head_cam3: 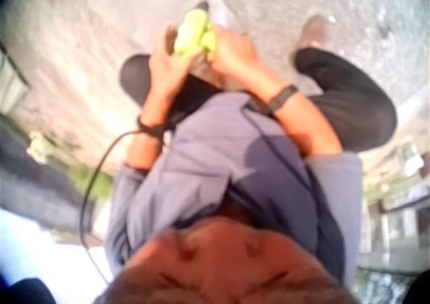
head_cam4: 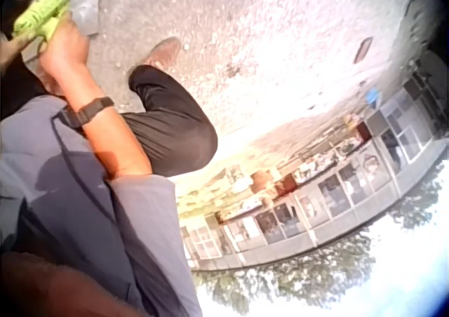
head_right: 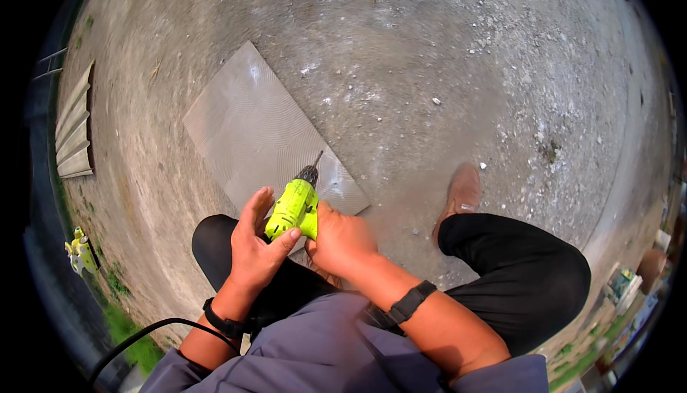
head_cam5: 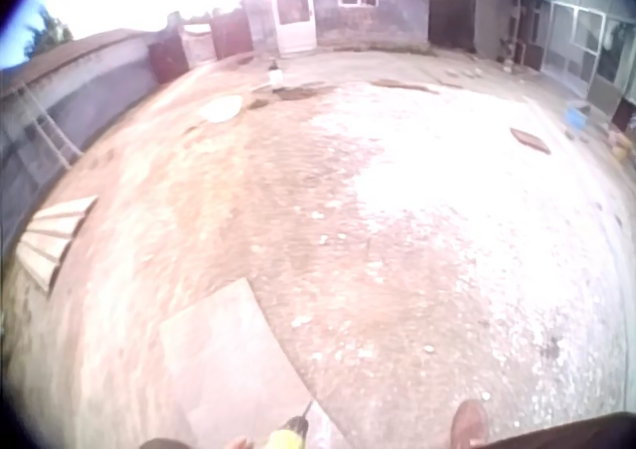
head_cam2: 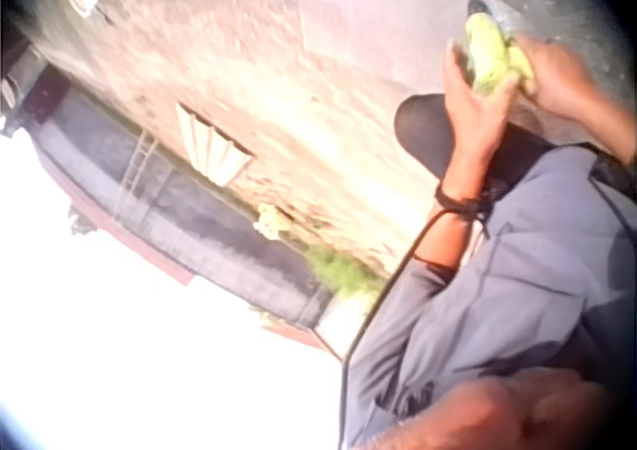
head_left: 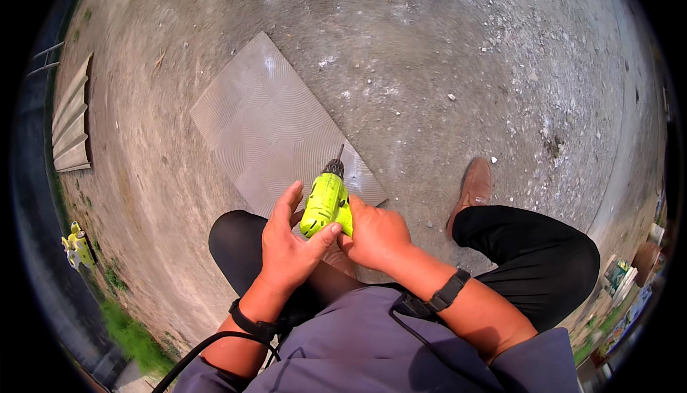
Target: The person uses a cordless drill to make holes in a rectangular ceramic tile placed on the ground. The person drills multiple holes, repositions the tile, and continues drilling at different locations.
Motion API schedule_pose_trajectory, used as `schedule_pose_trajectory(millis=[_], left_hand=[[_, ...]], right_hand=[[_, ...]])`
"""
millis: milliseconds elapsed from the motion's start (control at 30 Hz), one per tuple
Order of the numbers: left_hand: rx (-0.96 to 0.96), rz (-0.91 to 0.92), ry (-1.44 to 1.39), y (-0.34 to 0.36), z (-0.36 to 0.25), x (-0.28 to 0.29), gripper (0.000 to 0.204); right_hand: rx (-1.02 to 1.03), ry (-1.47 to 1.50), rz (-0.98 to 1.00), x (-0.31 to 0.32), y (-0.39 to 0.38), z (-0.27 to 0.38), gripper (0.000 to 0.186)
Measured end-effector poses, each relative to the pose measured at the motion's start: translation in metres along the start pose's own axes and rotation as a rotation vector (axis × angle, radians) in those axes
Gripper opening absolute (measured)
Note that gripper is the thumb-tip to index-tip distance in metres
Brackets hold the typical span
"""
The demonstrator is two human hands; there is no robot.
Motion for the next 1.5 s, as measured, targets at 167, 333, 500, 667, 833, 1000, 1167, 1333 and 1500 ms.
schedule_pose_trajectory(millis=[167,333,500,667,833,1000,1167,1333,1500], left_hand=[[0.356,0.444,-0.776,0.001,0.021,-0.027,0.085],[0.443,0.288,-1.026,0.009,0.032,-0.043,0.057],[0.483,0.069,-1.174,0.022,0.060,-0.017,0.036],[0.535,0.025,-1.257,0.031,0.072,0.009,0.041],[0.345,-0.013,-1.252,0.043,0.058,0.045,0.044],[0.279,-0.107,-1.317,0.042,0.063,0.078,0.041],[0.277,-0.140,-1.361,0.037,0.068,0.081,0.042],[0.262,-0.124,-1.388,0.031,0.070,0.084,0.045],[0.242,-0.115,-1.412,0.026,0.070,0.087,0.045]], right_hand=[[0.083,-0.025,-0.152,0.015,0.010,0.017,0.066],[0.286,0.041,-0.177,0.006,0.019,0.040,0.091],[0.595,0.152,-0.180,0.006,0.013,0.059,0.087],[0.039,0.478,-0.197,-0.009,0.052,-0.091,0.055],[-0.225,0.200,-0.064,-0.080,0.061,-0.200,0.056],[-0.317,0.057,-0.046,-0.085,0.066,-0.182,0.056],[-0.320,-0.048,-0.115,-0.087,0.071,-0.182,0.056],[-0.314,-0.025,-0.175,-0.092,0.077,-0.189,0.059],[-0.354,0.039,-0.121,-0.101,0.089,-0.202,0.060]])
Point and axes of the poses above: each hand's wrist, its own y-axis towards the middle knuckle, its own x-axis out of the back of the hand, z = x × y, the point moved 8 cm from there along y, towards the middle knuckle, and after that the axes turned 5 degrees about x, right-handed, at the moved point
